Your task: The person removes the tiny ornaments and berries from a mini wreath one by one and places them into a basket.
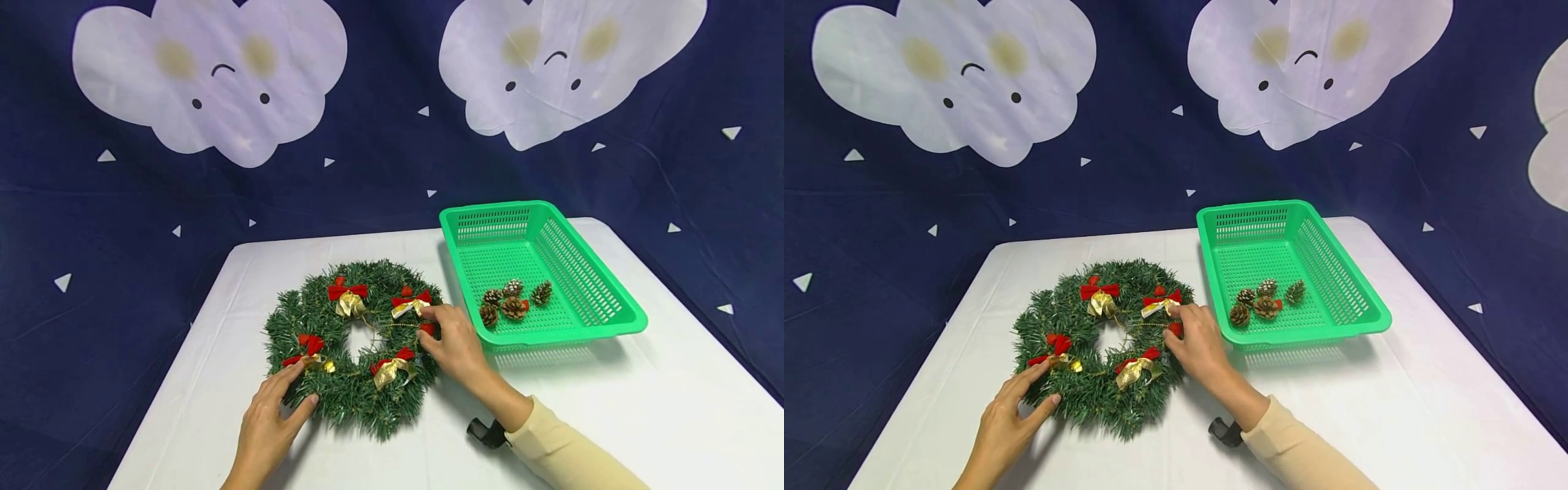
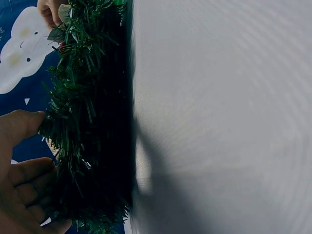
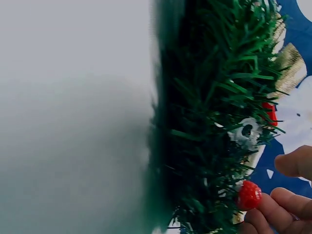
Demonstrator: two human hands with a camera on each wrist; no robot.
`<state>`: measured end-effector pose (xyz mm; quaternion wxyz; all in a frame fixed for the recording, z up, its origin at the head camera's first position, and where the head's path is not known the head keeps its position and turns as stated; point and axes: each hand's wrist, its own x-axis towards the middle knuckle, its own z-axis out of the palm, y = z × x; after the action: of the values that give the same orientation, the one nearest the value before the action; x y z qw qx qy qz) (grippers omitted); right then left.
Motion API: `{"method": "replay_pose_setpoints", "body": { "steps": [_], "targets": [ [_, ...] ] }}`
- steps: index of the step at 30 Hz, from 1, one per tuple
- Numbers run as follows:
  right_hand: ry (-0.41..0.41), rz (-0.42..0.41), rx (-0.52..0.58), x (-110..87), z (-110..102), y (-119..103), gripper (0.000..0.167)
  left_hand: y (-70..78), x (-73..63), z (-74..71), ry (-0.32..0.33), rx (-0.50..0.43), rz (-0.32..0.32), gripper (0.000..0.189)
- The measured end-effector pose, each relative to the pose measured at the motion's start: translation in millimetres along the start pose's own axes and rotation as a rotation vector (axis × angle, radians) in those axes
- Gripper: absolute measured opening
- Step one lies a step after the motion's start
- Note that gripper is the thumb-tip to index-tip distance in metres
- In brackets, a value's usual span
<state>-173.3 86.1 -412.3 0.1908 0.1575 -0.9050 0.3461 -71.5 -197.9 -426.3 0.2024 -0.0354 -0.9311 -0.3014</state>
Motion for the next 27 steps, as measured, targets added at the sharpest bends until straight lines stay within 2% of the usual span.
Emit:
{"method": "replay_pose_setpoints", "body": {
  "steps": [10,19,27],
  "targets": [
    [0.034,-0.011,-0.043,-4.5,7,6,0.039,0.2,-0.3,0.0,0.008,0.002,0.008,0.057],
    [0.012,0.034,0.0,-5.2,9,15,0.035,0.0,0.1,-0.3,0.01,0.006,0.011,0.057],
    [-0.003,0.051,-0.018,-5.1,11,17,0.033,0.1,0.2,0.8,0.018,0.003,0.021,0.058]
  ]
}}
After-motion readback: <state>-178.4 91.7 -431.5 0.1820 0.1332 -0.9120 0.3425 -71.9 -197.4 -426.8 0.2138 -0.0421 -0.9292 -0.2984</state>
